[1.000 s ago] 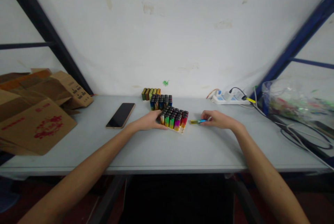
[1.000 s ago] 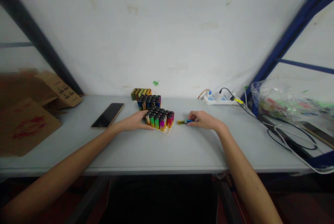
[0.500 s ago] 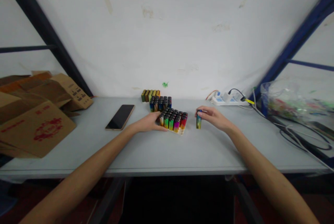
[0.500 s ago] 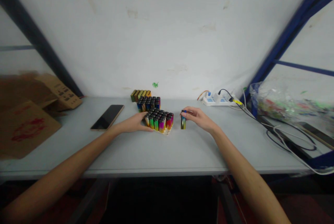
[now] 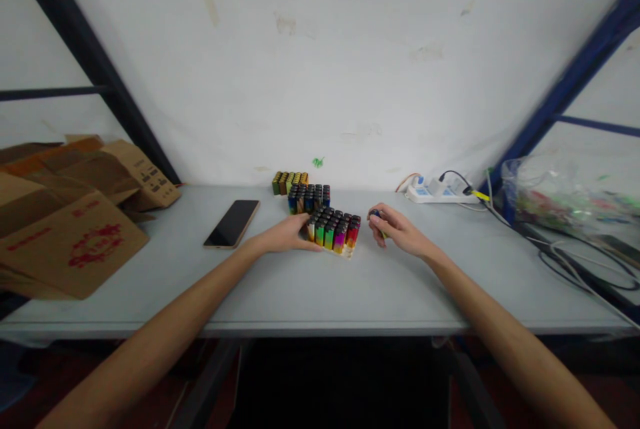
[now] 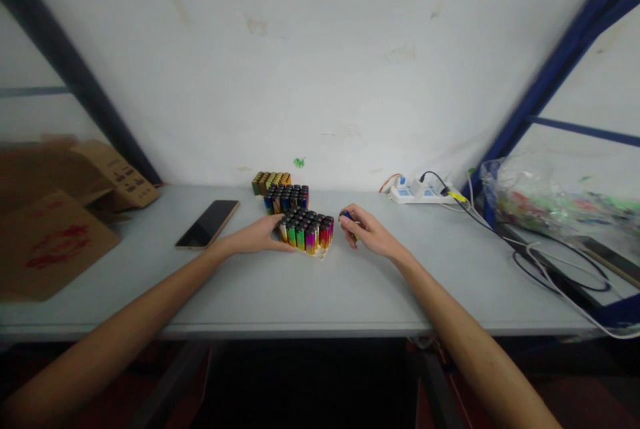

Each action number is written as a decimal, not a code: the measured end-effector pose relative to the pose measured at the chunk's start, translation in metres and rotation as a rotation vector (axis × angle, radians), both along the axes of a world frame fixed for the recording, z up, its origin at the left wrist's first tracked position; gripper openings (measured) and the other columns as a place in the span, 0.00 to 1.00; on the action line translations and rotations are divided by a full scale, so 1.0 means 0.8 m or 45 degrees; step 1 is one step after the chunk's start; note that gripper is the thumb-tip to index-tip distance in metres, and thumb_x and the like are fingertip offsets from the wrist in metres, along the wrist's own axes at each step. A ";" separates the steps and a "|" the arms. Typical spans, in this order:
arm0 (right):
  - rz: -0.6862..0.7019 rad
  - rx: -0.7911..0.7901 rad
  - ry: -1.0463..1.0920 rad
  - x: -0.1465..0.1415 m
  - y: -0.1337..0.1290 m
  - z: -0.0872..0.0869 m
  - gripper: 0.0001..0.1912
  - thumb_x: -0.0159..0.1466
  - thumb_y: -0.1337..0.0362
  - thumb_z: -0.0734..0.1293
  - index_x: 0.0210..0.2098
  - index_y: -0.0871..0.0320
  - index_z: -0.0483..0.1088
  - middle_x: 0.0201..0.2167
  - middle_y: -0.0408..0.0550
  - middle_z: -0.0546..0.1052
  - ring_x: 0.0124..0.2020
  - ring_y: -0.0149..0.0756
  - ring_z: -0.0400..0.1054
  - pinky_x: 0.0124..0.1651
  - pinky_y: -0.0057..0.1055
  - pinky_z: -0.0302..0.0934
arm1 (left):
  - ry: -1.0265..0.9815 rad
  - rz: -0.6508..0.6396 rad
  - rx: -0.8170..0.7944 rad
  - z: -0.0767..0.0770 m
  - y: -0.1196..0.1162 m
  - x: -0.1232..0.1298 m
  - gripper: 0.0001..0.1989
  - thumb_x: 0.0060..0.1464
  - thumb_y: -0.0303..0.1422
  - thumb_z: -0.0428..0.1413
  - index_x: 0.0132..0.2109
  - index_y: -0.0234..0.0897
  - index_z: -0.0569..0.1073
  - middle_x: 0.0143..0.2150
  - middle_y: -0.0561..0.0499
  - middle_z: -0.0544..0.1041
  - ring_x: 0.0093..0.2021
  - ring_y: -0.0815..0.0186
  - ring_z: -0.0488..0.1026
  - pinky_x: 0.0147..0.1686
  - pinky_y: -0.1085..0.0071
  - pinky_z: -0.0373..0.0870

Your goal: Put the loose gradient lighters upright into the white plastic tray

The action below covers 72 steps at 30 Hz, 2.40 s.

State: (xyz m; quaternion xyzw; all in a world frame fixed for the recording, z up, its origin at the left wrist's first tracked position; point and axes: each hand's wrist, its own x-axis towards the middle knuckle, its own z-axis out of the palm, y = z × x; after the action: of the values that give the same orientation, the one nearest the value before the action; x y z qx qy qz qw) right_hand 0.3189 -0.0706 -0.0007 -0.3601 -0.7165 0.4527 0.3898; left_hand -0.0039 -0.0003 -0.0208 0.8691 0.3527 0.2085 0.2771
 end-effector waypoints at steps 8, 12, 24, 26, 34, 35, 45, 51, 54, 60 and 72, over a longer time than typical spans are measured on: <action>-0.257 0.280 -0.352 -0.022 -0.006 -0.003 0.27 0.71 0.41 0.59 0.27 0.56 0.62 0.21 0.38 0.61 0.24 0.29 0.55 0.29 0.29 0.50 | 0.038 0.019 0.008 -0.002 0.001 0.001 0.38 0.42 0.55 0.69 0.55 0.36 0.75 0.53 0.41 0.80 0.55 0.46 0.75 0.56 0.57 0.71; -0.416 0.299 -0.421 -0.029 -0.003 -0.008 0.27 0.68 0.43 0.59 0.21 0.54 0.55 0.19 0.38 0.56 0.23 0.29 0.52 0.28 0.30 0.45 | 0.010 0.009 0.001 0.000 -0.001 0.001 0.38 0.42 0.55 0.70 0.55 0.37 0.74 0.53 0.41 0.81 0.56 0.46 0.75 0.56 0.57 0.70; -0.497 0.224 -0.398 -0.028 0.006 -0.017 0.23 0.67 0.47 0.59 0.21 0.54 0.55 0.18 0.38 0.57 0.23 0.30 0.52 0.27 0.30 0.47 | -0.006 0.011 -0.015 0.001 0.000 0.000 0.39 0.41 0.55 0.70 0.55 0.37 0.75 0.51 0.42 0.81 0.55 0.46 0.75 0.56 0.57 0.70; -0.489 0.221 -0.375 -0.027 0.005 -0.016 0.25 0.68 0.44 0.59 0.23 0.54 0.57 0.19 0.38 0.59 0.23 0.30 0.54 0.28 0.29 0.50 | -0.007 0.011 -0.013 0.001 0.000 0.001 0.39 0.41 0.55 0.70 0.54 0.37 0.75 0.51 0.42 0.81 0.56 0.45 0.75 0.56 0.57 0.71; -0.293 0.398 -0.265 -0.015 -0.001 0.003 0.20 0.73 0.44 0.58 0.41 0.55 0.67 0.36 0.49 0.74 0.36 0.37 0.70 0.42 0.35 0.66 | -0.008 0.020 -0.003 0.001 -0.001 0.001 0.39 0.40 0.56 0.70 0.54 0.36 0.75 0.52 0.41 0.81 0.56 0.44 0.75 0.56 0.56 0.71; -0.325 0.503 -0.345 -0.014 -0.003 0.008 0.20 0.73 0.44 0.59 0.41 0.55 0.69 0.38 0.51 0.74 0.39 0.39 0.70 0.45 0.37 0.65 | -0.005 0.018 0.003 0.001 -0.001 0.001 0.39 0.41 0.56 0.70 0.54 0.36 0.75 0.53 0.41 0.81 0.56 0.44 0.75 0.56 0.56 0.71; -0.130 0.442 -0.612 -0.012 -0.021 0.023 0.25 0.70 0.42 0.63 0.28 0.55 0.69 0.23 0.45 0.79 0.26 0.36 0.72 0.34 0.31 0.63 | 0.043 0.000 0.002 0.003 -0.002 0.002 0.37 0.44 0.54 0.69 0.55 0.36 0.75 0.55 0.41 0.80 0.56 0.45 0.75 0.57 0.56 0.70; -0.069 0.371 -0.586 -0.024 -0.019 0.012 0.21 0.69 0.43 0.65 0.34 0.54 0.71 0.28 0.47 0.84 0.30 0.42 0.79 0.36 0.32 0.68 | 0.018 0.024 -0.010 0.001 -0.002 0.000 0.38 0.41 0.56 0.69 0.54 0.37 0.75 0.53 0.42 0.81 0.55 0.46 0.76 0.54 0.58 0.71; -0.102 0.435 -0.611 -0.026 -0.016 0.005 0.20 0.70 0.44 0.65 0.35 0.54 0.71 0.28 0.47 0.83 0.30 0.42 0.80 0.36 0.31 0.67 | 0.021 0.023 -0.004 -0.001 0.000 0.000 0.38 0.41 0.56 0.69 0.53 0.37 0.75 0.52 0.42 0.81 0.54 0.46 0.76 0.54 0.58 0.72; -0.137 0.525 -0.742 -0.028 -0.012 -0.009 0.21 0.72 0.44 0.62 0.41 0.56 0.72 0.26 0.47 0.82 0.28 0.39 0.78 0.33 0.28 0.63 | 0.009 0.026 0.014 -0.002 0.001 0.001 0.39 0.40 0.56 0.70 0.54 0.36 0.75 0.51 0.42 0.81 0.55 0.45 0.75 0.55 0.58 0.71; -0.202 0.600 -0.920 -0.038 0.001 -0.019 0.19 0.71 0.49 0.66 0.36 0.60 0.72 0.25 0.47 0.77 0.23 0.34 0.69 0.28 0.27 0.54 | 0.134 0.050 0.079 0.014 -0.010 0.005 0.39 0.42 0.54 0.70 0.55 0.33 0.75 0.55 0.40 0.80 0.54 0.45 0.76 0.55 0.56 0.72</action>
State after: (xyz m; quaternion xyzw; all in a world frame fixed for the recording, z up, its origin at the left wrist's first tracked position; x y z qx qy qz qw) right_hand 0.2885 -0.0698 -0.0157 -0.4505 -0.8607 0.0906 0.2191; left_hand -0.0002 -0.0084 -0.0099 0.8801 0.3770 0.1785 0.2269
